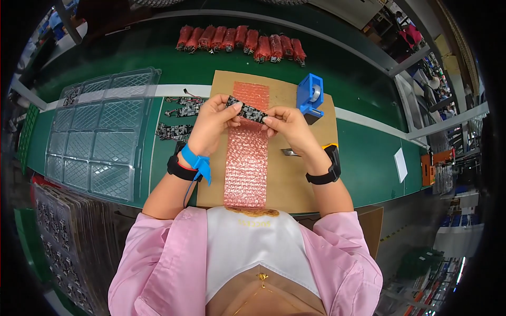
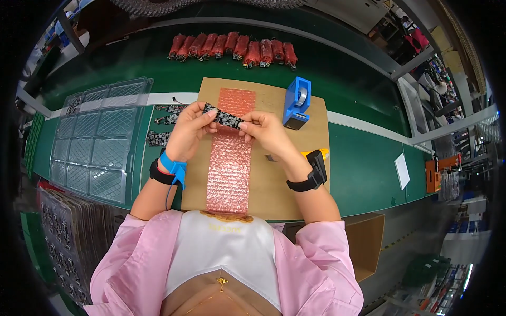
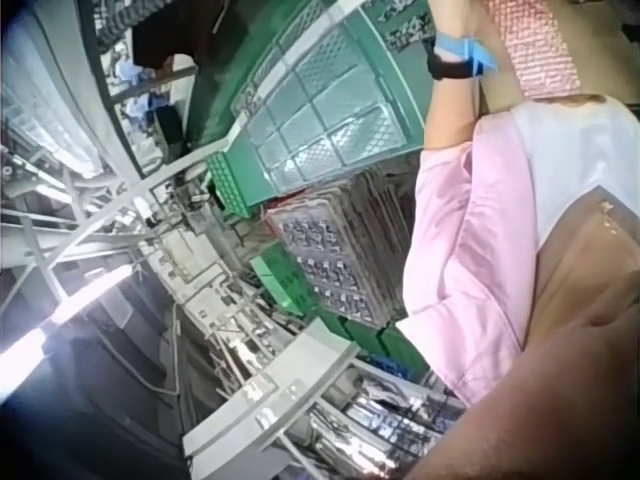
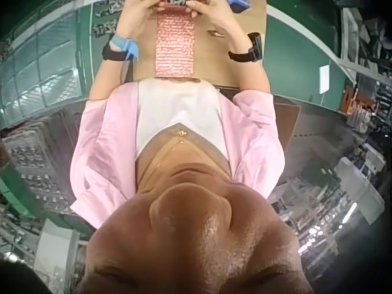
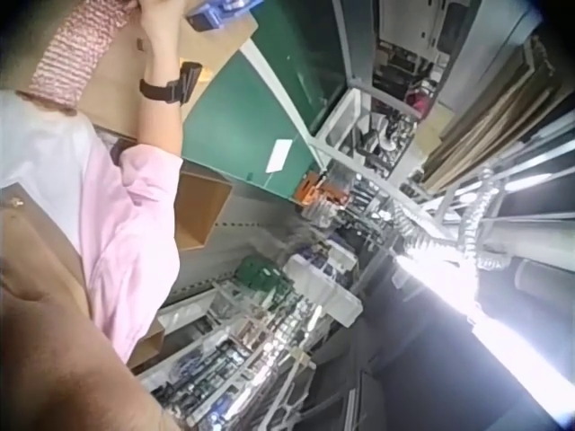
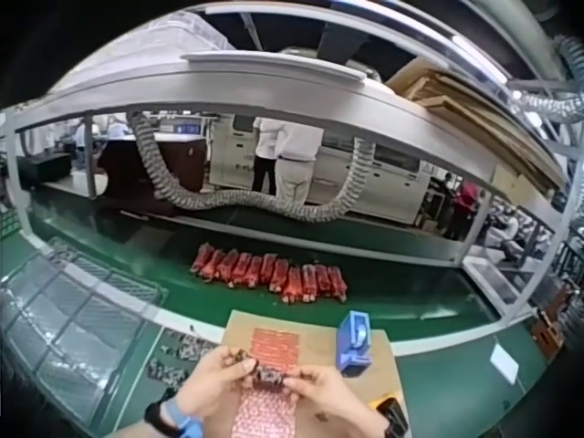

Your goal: The person picks up circuit boards from a tray, rolls each one in bubble wrap, and secures the wrap with tape. They then take a label from their pocket and apply it to the wrapped board.

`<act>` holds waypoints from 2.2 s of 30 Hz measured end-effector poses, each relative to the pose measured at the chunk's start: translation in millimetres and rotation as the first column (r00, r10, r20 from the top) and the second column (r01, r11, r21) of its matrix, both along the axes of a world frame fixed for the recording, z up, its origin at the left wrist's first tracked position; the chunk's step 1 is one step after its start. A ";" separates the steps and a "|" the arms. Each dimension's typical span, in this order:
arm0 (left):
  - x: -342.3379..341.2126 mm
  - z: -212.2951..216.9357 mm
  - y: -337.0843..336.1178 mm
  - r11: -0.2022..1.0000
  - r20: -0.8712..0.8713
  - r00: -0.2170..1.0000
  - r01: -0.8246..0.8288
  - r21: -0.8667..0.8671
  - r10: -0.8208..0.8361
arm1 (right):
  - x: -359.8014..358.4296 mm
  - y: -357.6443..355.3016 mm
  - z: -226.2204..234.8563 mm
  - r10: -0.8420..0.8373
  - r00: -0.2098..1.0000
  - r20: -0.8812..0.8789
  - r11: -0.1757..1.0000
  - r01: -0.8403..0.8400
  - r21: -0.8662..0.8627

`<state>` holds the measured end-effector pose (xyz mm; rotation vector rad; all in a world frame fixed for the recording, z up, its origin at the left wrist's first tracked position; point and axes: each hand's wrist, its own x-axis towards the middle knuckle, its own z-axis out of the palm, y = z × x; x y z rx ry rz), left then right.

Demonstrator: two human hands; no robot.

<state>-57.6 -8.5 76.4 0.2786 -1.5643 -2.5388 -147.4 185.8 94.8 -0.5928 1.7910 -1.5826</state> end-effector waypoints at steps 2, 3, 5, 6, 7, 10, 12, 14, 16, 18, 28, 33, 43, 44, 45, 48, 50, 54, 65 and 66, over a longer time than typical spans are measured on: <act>-2.1 -4.5 2.2 0.999 0.026 0.999 0.026 0.031 -0.027 | -4.6 -1.2 -2.9 -0.013 0.999 0.036 0.999 0.012 0.036; -3.3 -7.1 2.5 0.998 0.038 0.998 0.039 0.046 -0.041 | -5.7 -1.6 -4.3 -0.013 0.999 0.038 0.999 0.011 0.036; -5.4 -14.8 -0.8 0.998 0.069 0.996 0.058 0.031 -0.060 | -7.5 -2.5 -6.4 -0.006 0.998 0.065 0.999 0.004 0.043; -6.7 -18.7 -2.6 0.997 0.098 0.992 0.078 0.017 -0.080 | -8.8 -2.6 -7.9 -0.004 0.997 0.078 0.999 0.000 0.047; -7.8 -21.0 -3.6 0.995 0.128 0.987 0.099 0.004 -0.098 | -11.5 -1.8 -11.6 -0.004 0.997 0.078 0.999 0.000 0.047; -12.0 -26.9 -2.6 0.993 0.162 0.979 0.119 0.023 -0.122 | -21.3 1.6 -26.1 0.027 0.989 0.146 1.000 -0.026 -0.013; -14.5 -27.2 -0.5 0.991 0.180 0.975 0.129 0.034 -0.133 | -23.6 -0.2 -28.0 0.011 0.990 0.140 1.000 -0.012 0.008; -16.9 -25.9 3.7 0.993 0.145 0.984 0.094 0.074 -0.104 | -24.9 -1.8 -29.0 -0.022 0.992 0.124 0.999 0.016 0.049; -18.0 -26.0 4.2 0.993 0.127 0.988 0.076 0.095 -0.087 | -21.6 -3.7 -26.4 -0.021 0.990 0.142 0.999 0.015 0.047; -19.5 -28.4 3.8 0.991 0.097 0.992 0.070 0.117 -0.081 | -18.4 -5.2 -23.6 -0.021 0.984 0.178 0.999 0.013 0.044; -26.1 -43.4 0.4 0.988 0.090 0.990 0.096 0.118 -0.107 | -34.7 -1.6 -43.3 -0.046 0.978 0.203 0.999 0.043 0.017; -28.2 -49.4 2.1 0.993 0.130 0.985 0.108 0.050 -0.114 | -31.9 -2.8 -39.7 -0.026 0.990 0.142 0.980 -0.002 0.198; -42.2 -44.2 6.1 0.999 0.085 0.996 0.014 0.044 -0.018 | -47.5 -7.3 -39.4 -0.119 0.969 0.217 0.993 0.116 0.026; -41.1 -42.9 8.1 0.999 0.085 0.996 0.015 0.041 -0.018 | -50.8 -7.7 -40.9 -0.143 0.975 0.171 0.989 0.137 0.049; -37.9 -42.0 11.5 0.973 0.085 0.994 -0.044 -0.225 0.064 | -54.2 -8.2 -42.8 -0.166 0.978 0.124 0.985 0.158 0.071; -26.4 -36.6 23.1 0.713 0.025 0.978 -0.133 -0.689 0.206 | -62.8 -11.0 -48.1 -0.199 0.980 0.020 0.974 0.195 0.116; -16.1 -44.2 28.0 0.300 -0.077 0.995 -0.091 -0.949 0.059 | -65.2 -15.6 -50.3 -0.195 0.976 -0.097 0.964 0.209 0.167; -9.8 -43.4 43.0 -0.007 -0.075 0.997 -0.076 -0.997 -0.021 | -77.3 -20.5 -62.0 -0.035 0.923 -0.384 0.947 0.154 0.283; -9.6 -58.3 52.1 -0.197 -0.172 0.983 -0.156 -0.968 0.067 | -84.3 -25.3 -82.6 -0.022 0.882 -0.471 0.936 0.184 0.301; -9.2 -58.6 50.9 -0.190 -0.188 0.979 -0.171 -0.967 0.077 | -82.8 -27.4 -82.1 0.029 0.871 -0.491 0.915 0.174 0.363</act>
